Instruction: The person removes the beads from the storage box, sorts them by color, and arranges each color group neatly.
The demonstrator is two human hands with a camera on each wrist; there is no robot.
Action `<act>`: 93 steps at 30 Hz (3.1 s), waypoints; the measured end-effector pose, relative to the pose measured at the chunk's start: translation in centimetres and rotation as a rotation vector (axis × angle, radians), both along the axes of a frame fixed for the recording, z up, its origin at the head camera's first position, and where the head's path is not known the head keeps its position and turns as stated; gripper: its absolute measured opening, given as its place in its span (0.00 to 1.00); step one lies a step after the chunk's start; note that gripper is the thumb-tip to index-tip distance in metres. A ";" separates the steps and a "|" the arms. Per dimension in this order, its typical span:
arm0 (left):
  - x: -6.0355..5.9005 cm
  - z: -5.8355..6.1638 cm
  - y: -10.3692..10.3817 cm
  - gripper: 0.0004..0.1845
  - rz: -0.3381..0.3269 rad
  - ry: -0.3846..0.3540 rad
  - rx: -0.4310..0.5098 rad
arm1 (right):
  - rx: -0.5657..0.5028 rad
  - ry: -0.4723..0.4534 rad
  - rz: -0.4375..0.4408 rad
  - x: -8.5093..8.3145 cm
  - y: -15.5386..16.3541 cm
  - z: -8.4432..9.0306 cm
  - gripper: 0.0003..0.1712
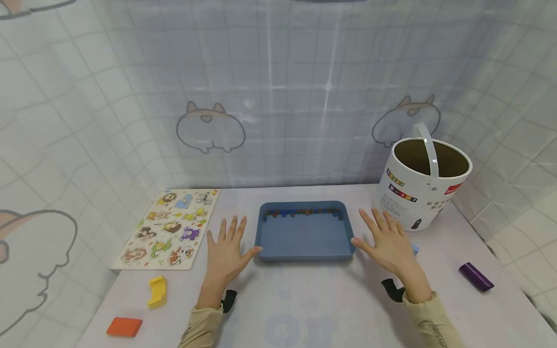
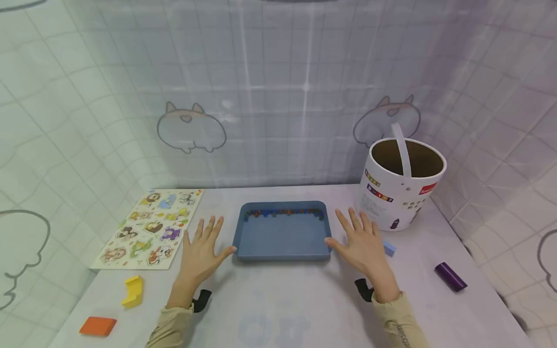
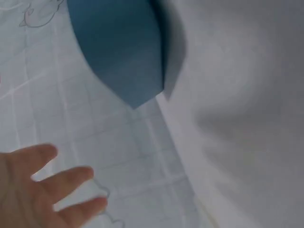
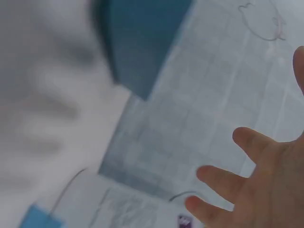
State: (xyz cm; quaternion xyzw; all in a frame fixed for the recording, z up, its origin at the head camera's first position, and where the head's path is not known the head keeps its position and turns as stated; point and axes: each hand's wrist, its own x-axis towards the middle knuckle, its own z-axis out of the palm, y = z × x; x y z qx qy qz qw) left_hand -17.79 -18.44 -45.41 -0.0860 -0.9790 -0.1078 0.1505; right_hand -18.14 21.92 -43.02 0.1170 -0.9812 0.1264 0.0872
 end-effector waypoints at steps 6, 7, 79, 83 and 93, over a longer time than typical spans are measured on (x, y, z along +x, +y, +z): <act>-0.4 -1.0 0.4 0.40 -0.072 0.021 0.218 | -0.077 0.024 0.126 -2.9 -3.1 2.7 0.41; -0.5 -1.1 0.5 0.38 -0.084 0.002 0.255 | -0.096 0.030 0.150 -3.4 -3.7 3.2 0.39; -0.6 -3.3 2.2 0.35 -0.120 -0.227 0.348 | -0.846 -0.451 0.376 -8.8 -18.8 0.2 0.15; -0.6 -3.3 2.1 0.35 -0.119 -0.221 0.338 | -0.915 -0.529 0.410 -6.2 -18.8 -1.0 0.16; -0.3 -2.9 2.0 0.30 -0.129 -0.189 0.330 | -0.958 -0.665 0.556 -1.0 -19.8 -2.9 0.12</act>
